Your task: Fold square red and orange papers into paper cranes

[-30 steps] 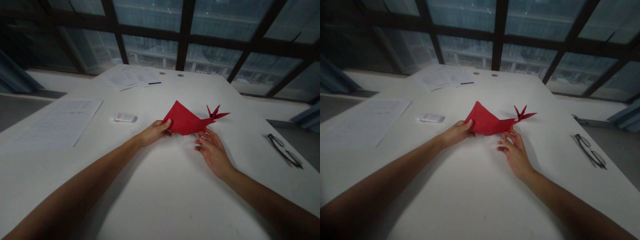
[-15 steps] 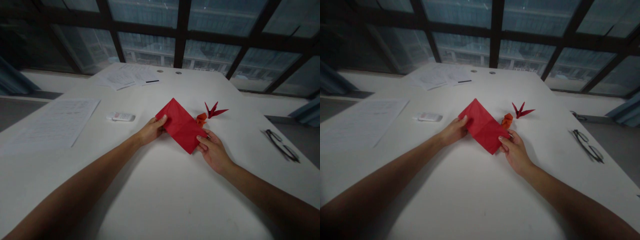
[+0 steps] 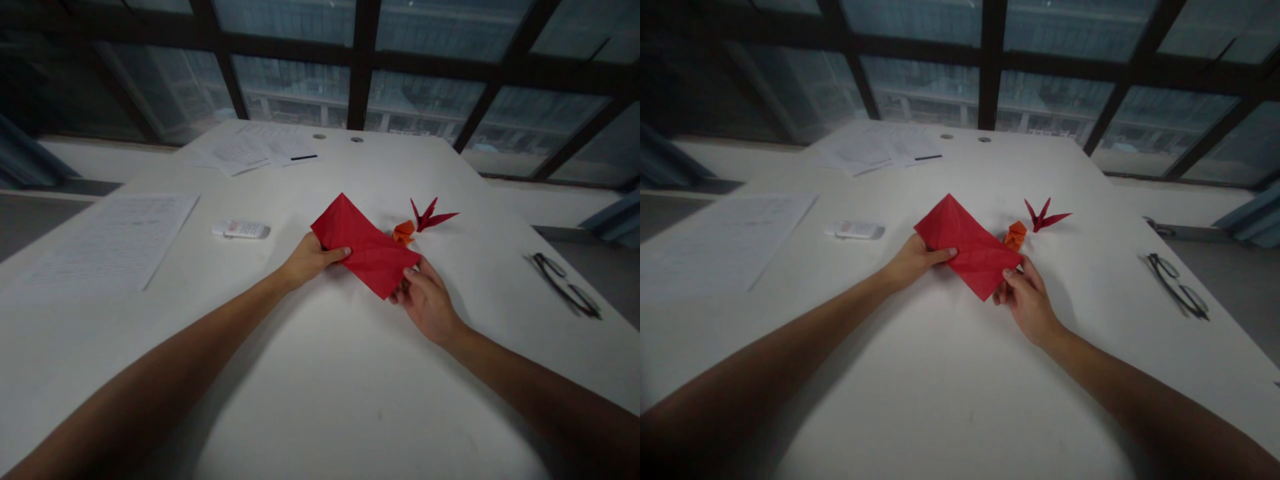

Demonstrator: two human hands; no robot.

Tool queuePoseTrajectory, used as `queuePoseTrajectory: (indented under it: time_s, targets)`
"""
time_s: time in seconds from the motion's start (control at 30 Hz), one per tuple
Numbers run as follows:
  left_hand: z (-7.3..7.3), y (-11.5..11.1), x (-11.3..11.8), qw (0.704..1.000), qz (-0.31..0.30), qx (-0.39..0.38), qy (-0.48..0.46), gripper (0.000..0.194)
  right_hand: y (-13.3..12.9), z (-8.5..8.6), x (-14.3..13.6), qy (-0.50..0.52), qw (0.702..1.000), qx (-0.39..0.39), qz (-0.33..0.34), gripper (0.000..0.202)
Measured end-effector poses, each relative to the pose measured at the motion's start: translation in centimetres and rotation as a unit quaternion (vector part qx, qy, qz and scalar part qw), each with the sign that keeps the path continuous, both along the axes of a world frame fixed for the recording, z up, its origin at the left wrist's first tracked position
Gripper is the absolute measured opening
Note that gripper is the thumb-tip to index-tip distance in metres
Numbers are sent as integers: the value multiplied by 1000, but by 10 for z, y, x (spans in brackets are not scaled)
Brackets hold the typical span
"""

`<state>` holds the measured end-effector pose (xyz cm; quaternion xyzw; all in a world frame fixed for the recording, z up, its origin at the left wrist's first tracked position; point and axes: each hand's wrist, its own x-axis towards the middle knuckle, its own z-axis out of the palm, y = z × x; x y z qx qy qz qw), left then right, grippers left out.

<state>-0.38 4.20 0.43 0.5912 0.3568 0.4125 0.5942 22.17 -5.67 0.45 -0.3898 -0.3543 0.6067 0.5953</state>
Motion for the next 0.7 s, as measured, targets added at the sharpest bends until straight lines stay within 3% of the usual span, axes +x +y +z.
queuePoseTrajectory:
  time_s: [0.17, 0.33, 0.53, 0.7]
  targets:
    - [-4, 5, -2, 1000, 18, -10, -8, 33, -5, -5, 0, -68, 995, 79, -5, 65]
    - [-6, 9, -3, 999, 21, -12, -22, 34, -11, -3, -2, -134, 985, 113, -5, 94]
    - [-6, 6, -3, 1000, 2, 1, -1, 35, -17, -6, -1, -189, 969, 157, -7, 87]
    - [-4, 4, -1, 999, -10, 26, 20, 33, -26, -15, 1, -282, 925, 255, -12, 86]
